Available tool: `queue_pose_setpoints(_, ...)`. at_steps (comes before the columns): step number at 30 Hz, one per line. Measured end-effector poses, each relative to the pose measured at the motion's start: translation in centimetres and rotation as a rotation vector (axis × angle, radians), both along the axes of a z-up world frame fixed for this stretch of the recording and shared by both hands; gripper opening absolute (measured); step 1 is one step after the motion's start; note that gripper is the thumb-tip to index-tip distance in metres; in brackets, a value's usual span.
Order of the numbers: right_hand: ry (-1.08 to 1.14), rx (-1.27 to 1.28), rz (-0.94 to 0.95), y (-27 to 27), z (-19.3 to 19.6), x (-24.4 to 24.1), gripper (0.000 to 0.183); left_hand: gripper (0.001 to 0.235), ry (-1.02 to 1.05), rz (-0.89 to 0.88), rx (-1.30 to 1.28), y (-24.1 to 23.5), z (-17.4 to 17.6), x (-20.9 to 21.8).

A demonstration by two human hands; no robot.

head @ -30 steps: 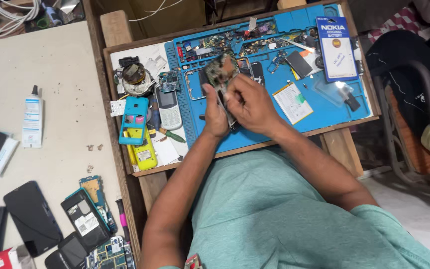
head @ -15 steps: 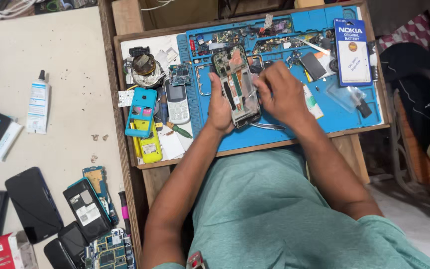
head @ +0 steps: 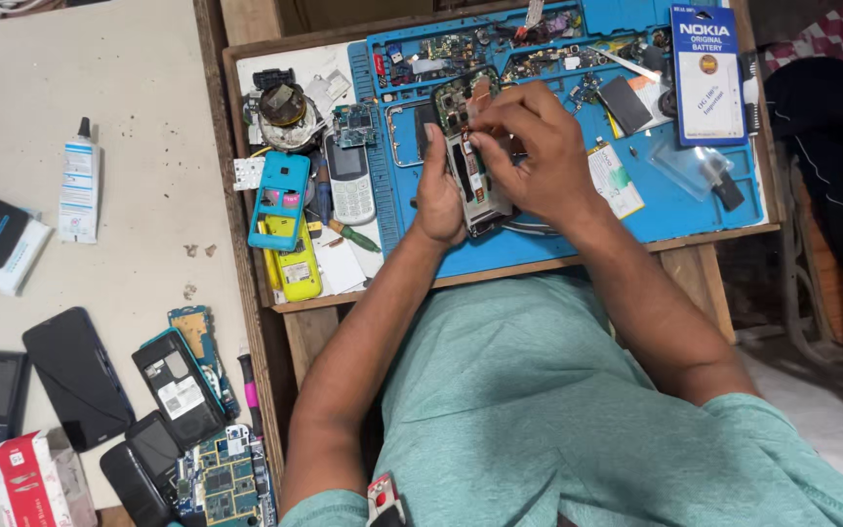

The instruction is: The person disassembles a smartphone, removes the back cover and battery, and handles internal components on a cluttered workbench. They use a prying tool to separate parts and manipulate the device's internals.

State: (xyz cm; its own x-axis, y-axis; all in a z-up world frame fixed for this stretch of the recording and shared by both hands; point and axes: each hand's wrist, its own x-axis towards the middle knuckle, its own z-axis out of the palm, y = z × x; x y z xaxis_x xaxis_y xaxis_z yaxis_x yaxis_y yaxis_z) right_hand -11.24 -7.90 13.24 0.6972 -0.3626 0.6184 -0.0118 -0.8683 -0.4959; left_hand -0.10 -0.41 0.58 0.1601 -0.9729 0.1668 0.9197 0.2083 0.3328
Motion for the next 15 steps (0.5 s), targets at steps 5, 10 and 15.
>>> queue_pose_setpoints(5, -0.018, -0.058, -0.044, -0.3, -1.2, 0.3, 0.019, 0.069, -0.008, 0.013, 0.041, 0.0, 0.6, -0.2)
queue_pose_setpoints(10, 0.029, -0.082, -0.032, -0.4, -1.9, 0.1, 0.018, 0.064, -0.07, 0.049, 0.116, 0.3, 1.0, -0.5)
queue_pose_setpoints(15, -0.004, 0.029, 0.054, -1.8, -1.5, -0.2, 0.016, 0.074, -0.112, -0.009, 0.108, -0.8, -1.4, -0.5)
